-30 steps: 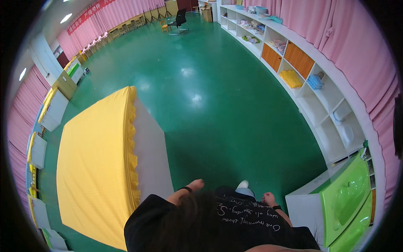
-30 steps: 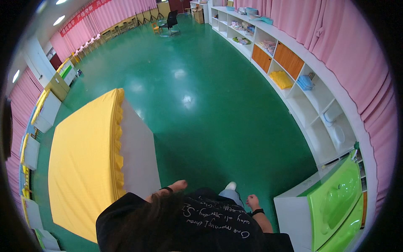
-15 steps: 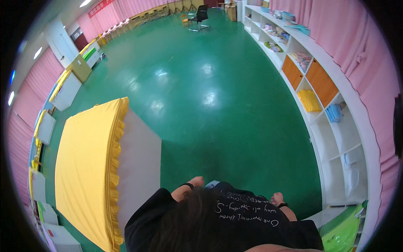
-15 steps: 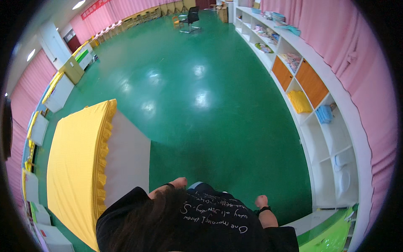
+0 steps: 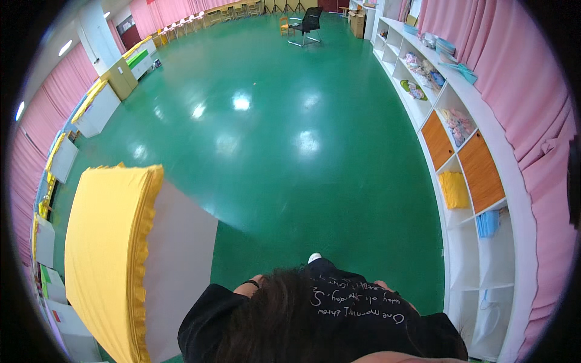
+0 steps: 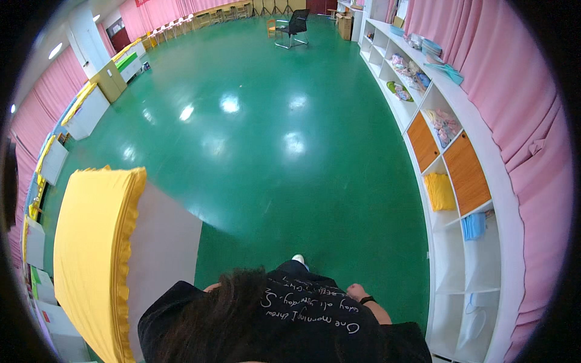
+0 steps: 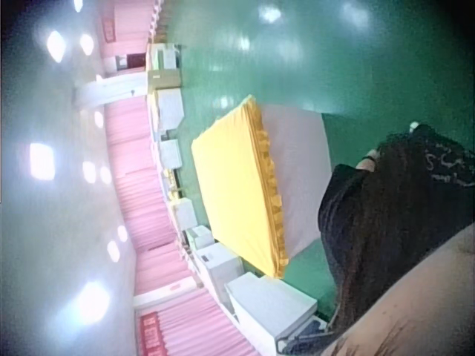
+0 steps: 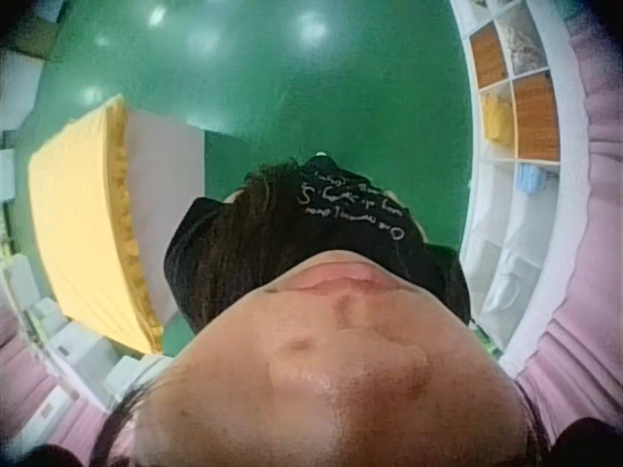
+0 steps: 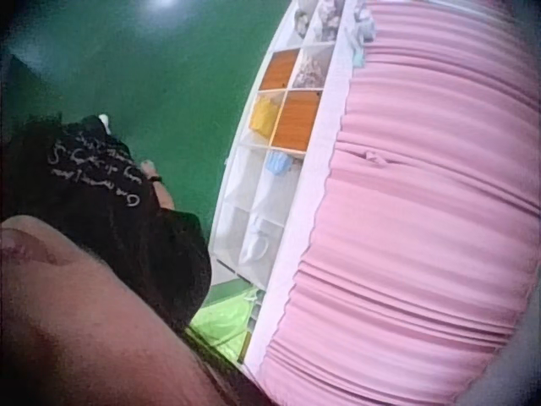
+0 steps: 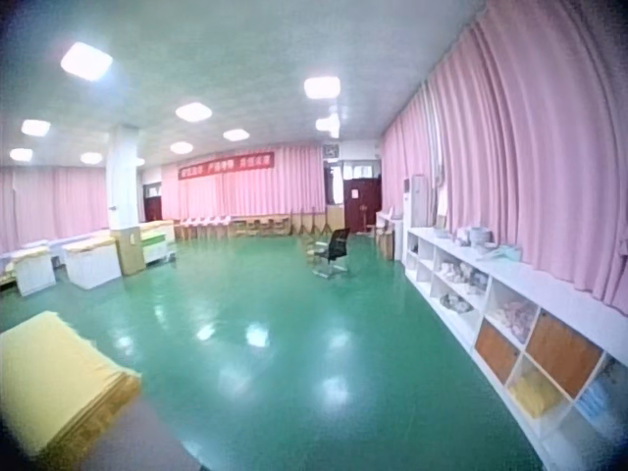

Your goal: The person pushes two strollers, then walks to a counter and assembles the base, tray, and lid of a bottle sterilizer.

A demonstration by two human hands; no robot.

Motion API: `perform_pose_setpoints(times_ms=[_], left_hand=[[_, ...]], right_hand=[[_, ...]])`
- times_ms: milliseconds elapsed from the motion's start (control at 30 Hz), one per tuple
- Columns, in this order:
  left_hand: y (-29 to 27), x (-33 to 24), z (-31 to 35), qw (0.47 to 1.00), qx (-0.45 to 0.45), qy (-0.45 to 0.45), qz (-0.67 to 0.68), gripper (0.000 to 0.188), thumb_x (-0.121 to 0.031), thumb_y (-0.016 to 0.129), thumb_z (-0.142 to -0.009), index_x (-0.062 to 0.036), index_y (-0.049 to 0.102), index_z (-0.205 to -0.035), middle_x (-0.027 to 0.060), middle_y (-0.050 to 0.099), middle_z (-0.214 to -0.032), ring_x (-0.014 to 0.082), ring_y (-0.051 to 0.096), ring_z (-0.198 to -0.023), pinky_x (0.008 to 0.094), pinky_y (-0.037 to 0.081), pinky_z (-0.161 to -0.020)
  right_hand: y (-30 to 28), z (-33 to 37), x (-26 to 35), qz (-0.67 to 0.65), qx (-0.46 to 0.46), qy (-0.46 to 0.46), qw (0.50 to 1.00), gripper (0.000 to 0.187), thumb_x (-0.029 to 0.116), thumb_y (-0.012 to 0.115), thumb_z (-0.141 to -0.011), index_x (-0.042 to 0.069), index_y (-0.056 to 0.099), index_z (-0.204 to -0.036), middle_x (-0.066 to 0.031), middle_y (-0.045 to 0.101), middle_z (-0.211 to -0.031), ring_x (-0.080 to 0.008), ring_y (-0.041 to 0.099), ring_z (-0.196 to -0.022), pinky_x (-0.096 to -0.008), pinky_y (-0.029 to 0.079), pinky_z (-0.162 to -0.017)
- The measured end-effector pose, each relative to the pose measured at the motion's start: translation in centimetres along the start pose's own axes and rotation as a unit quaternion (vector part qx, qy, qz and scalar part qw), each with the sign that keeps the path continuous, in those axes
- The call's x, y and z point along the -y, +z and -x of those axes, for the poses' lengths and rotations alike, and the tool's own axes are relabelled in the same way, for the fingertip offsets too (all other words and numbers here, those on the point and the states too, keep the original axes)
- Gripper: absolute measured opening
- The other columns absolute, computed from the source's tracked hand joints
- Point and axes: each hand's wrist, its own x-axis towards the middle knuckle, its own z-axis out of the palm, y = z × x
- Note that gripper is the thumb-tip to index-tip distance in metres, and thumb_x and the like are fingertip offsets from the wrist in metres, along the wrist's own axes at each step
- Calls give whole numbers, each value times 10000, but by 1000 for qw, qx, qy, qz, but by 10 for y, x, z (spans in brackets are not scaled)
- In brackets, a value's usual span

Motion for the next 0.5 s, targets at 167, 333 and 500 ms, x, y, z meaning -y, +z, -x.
perform_pose_setpoints(times_ms=[167,333,500], left_hand=[[-96,-73,-74,999,-30,36,-7,280,-236,531,-765,18,626,-836,212,632,-814,353,592,-766,457,454,-681],[-183,-154,-157,991,-89,100,-12,275,-234,534,-772,14,630,-842,216,632,-817,376,604,-796,468,460,-711],[-237,-194,-225,986,-98,136,-5,299,-285,545,-769,-36,643,-903,184,644,-878,359,597,-797,455,455,-700]], right_hand=[[-98,-137,24,-47,-148,57,986,188,213,496,-829,39,566,-842,-89,599,-648,-202,609,-605,-341,472,-508],[-147,-198,120,-120,-150,90,977,183,208,487,-816,72,548,-922,-58,615,-751,-162,586,-578,-322,450,-488],[-198,-275,153,-65,81,116,988,163,180,512,-808,85,534,-938,-63,595,-743,-200,600,-644,-349,462,-512]])
